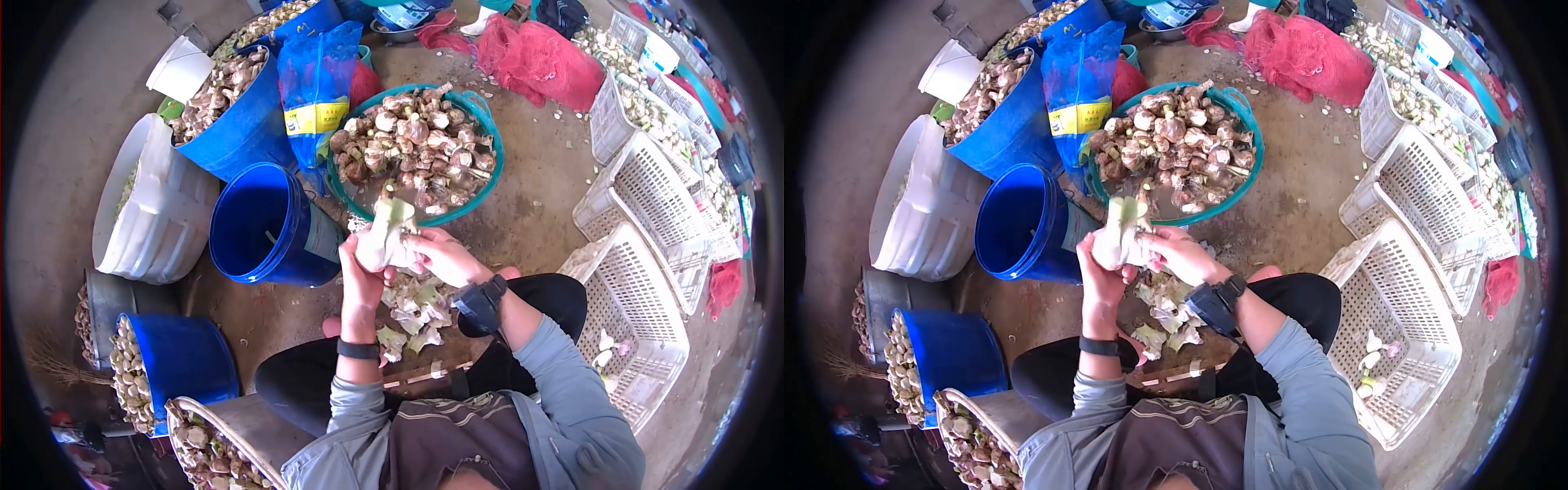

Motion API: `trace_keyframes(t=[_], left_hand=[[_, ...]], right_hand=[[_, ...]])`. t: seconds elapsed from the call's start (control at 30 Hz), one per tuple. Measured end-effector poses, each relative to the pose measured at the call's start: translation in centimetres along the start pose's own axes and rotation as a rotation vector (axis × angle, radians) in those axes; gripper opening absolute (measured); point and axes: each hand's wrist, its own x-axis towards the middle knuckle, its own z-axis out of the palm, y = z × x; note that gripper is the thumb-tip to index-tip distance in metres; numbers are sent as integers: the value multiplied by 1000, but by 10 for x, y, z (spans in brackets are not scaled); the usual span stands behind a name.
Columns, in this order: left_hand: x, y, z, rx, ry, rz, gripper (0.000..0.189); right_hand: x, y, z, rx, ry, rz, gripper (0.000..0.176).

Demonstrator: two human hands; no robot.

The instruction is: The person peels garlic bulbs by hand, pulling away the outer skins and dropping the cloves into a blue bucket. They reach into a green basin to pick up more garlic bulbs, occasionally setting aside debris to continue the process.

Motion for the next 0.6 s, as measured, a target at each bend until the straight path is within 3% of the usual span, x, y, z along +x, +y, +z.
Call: trace_keyframes(t=[0.07, 0.1, 0.13, 0.2, 0.27, 0.33, 0.37, 0.4, 0.47, 0.5, 0.53, 0.6], left_hand=[[1, 4, -5, 66, -117, -248, 74], [2, 0, -1, 283, -63, -163, 77], [0, -3, -4, 232, -45, -81, 63], [-6, -19, 3, 534, 138, 190, 55], [-2, -25, -1, 553, 210, 168, 55], [0, -21, 3, 738, 248, 323, 56], [-4, -19, 4, 589, 189, 251, 54], [-10, -9, 16, 429, -12, 287, 56], [-12, -3, -12, 401, -288, 84, 55], [-9, 3, -18, 375, -463, 23, 54], [-7, 1, -20, 374, -464, 20, 54], [-2, -4, -18, 493, -289, 179, 50]], right_hand=[[-1, 1, 3, 115, -47, 59, 16], [2, -2, 7, 75, 32, -60, 19], [4, -4, 10, 37, 112, -184, 24], [7, 10, 9, -98, 35, -276, 34], [3, 12, 4, -265, 9, -227, 32], [-1, -1, 6, -233, 56, -198, 31], [-2, -7, 4, -198, 103, -169, 33], [19, 21, -21, 6, 124, -218, 35], [9, 0, -9, 474, 166, -13, 34], [9, 1, -13, 522, 154, 67, 31], [10, 5, -14, 524, 157, 67, 31], [14, 8, -14, 526, 379, -47, 28]])
